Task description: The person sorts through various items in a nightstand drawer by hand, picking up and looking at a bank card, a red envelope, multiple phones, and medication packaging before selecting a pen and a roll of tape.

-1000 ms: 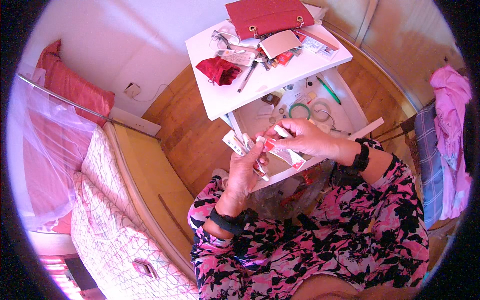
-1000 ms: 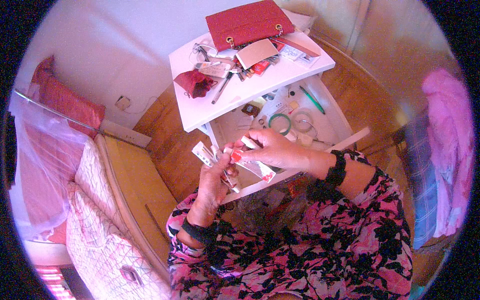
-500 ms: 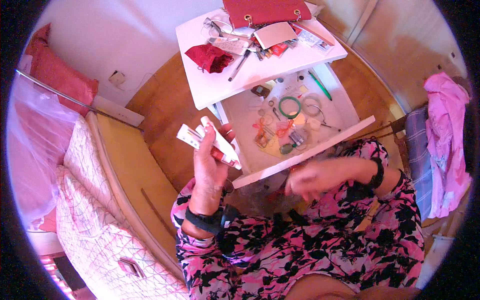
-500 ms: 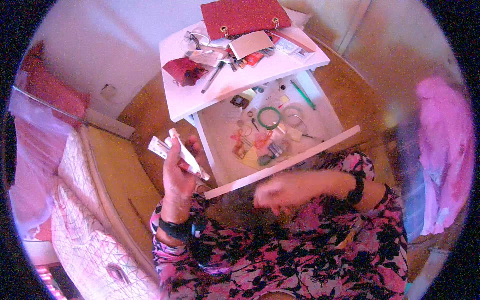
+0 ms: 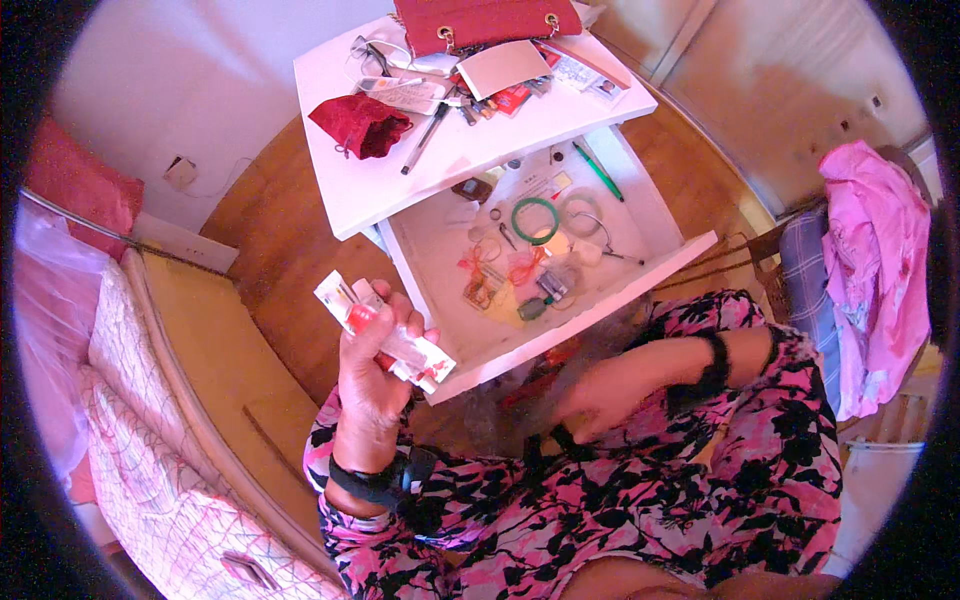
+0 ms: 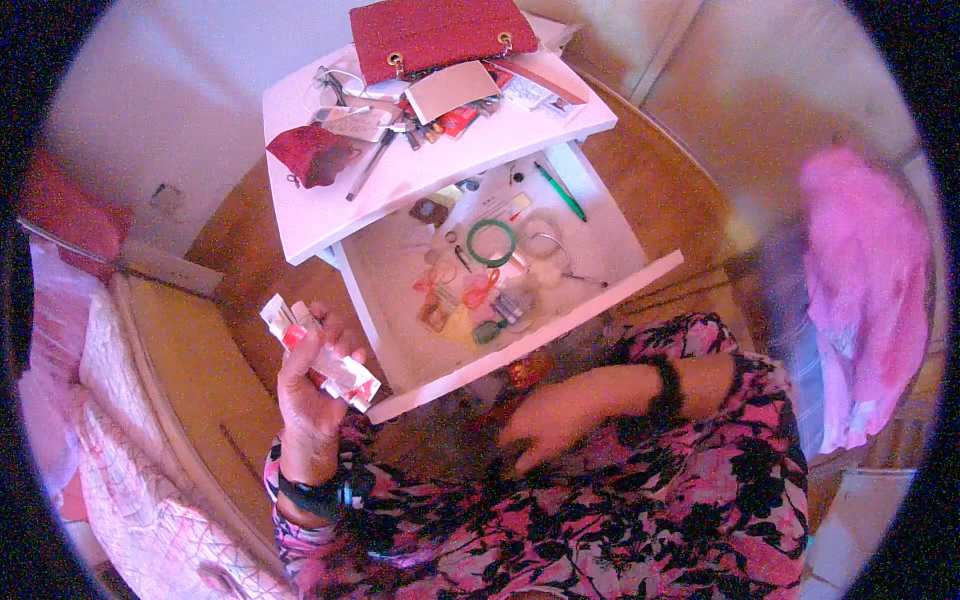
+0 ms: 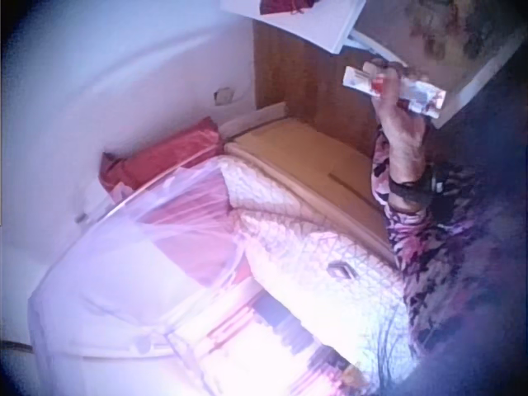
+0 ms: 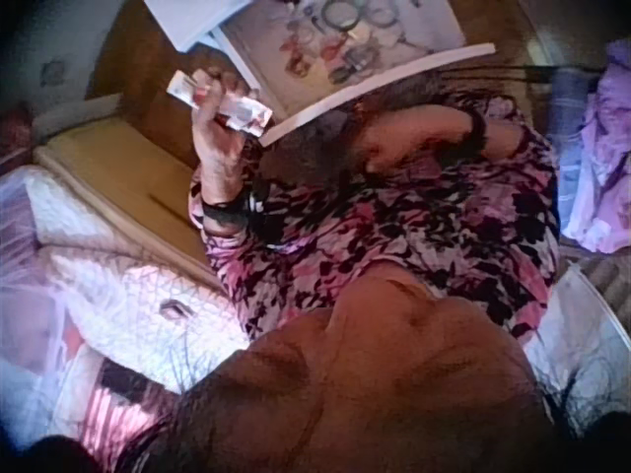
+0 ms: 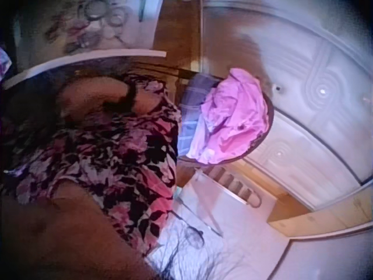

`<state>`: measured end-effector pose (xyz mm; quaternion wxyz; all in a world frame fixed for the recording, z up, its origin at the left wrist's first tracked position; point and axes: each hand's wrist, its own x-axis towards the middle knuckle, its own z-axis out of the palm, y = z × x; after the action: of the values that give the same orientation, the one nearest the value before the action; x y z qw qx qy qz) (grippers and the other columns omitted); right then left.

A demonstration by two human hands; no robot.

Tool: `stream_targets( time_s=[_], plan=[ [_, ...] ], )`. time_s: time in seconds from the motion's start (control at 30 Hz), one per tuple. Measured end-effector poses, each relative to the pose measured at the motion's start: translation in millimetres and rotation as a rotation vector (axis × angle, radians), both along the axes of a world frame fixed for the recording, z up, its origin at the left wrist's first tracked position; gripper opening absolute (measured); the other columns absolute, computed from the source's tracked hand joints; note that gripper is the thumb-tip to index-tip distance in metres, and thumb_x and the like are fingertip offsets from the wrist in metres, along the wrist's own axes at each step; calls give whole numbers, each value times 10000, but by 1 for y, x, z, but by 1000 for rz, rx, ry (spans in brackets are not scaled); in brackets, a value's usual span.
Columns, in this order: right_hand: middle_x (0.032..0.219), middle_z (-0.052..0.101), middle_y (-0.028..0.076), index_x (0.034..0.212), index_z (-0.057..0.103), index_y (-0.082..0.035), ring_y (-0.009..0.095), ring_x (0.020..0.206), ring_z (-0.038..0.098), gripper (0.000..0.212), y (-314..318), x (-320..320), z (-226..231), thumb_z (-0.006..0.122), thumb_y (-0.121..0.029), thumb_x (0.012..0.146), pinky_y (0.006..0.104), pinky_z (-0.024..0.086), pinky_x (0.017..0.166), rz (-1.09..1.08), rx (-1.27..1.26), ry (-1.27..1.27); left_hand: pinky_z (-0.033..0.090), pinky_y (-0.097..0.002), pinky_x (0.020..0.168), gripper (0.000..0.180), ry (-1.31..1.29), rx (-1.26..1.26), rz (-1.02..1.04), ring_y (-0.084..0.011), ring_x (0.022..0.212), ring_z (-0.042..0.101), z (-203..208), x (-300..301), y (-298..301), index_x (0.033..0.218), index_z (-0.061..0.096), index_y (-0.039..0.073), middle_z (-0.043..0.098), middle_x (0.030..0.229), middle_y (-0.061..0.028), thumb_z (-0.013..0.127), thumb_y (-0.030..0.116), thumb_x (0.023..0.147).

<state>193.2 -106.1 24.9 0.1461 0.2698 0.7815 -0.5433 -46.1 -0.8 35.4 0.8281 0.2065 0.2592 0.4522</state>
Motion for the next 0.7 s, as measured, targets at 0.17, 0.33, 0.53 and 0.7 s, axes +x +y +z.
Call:
stream_targets(
  time_s=[0.17, 0.33, 0.53, 0.7],
  plan=[
    [912, 613, 124, 1042, 561, -1, 215, 821, 596, 268, 59, 60, 76, 560, -192, 854, 311, 468, 732, -409, -22, 91, 423, -257, 540, 265, -79, -75, -52, -110, 589, 433, 1, -4, -1, 986, 462, 66, 416, 673, 2, 615, 166, 793],
    [923, 615, 129, 1042, 568, -20, 230, 837, 598, 305, 111, 107, 36, 627, -172, 784, 312, 465, 727, -472, 275, -281, 378, -239, 519, 278, -21, -89, -68, -93, 580, 405, -3, 1, 3, 984, 469, 74, 407, 668, 10, 628, 200, 794],
    [1015, 554, 153, 1064, 535, -32, 318, 821, 574, 505, 113, 75, -19, 708, -268, 653, 396, 460, 709, -109, 444, -196, 367, -233, 522, 293, 28, -99, -50, -85, 576, 390, -8, 5, 8, 990, 474, 74, 404, 682, 12, 637, 217, 792],
    [1122, 473, 162, 1105, 464, -16, 330, 868, 562, 604, 120, 65, -53, 722, -280, 627, 407, 458, 732, 90, 511, -374, 366, -239, 524, 299, 49, -95, -40, -86, 576, 390, -10, 0, 10, 995, 474, 71, 410, 701, 8, 635, 224, 795]
  ],
)
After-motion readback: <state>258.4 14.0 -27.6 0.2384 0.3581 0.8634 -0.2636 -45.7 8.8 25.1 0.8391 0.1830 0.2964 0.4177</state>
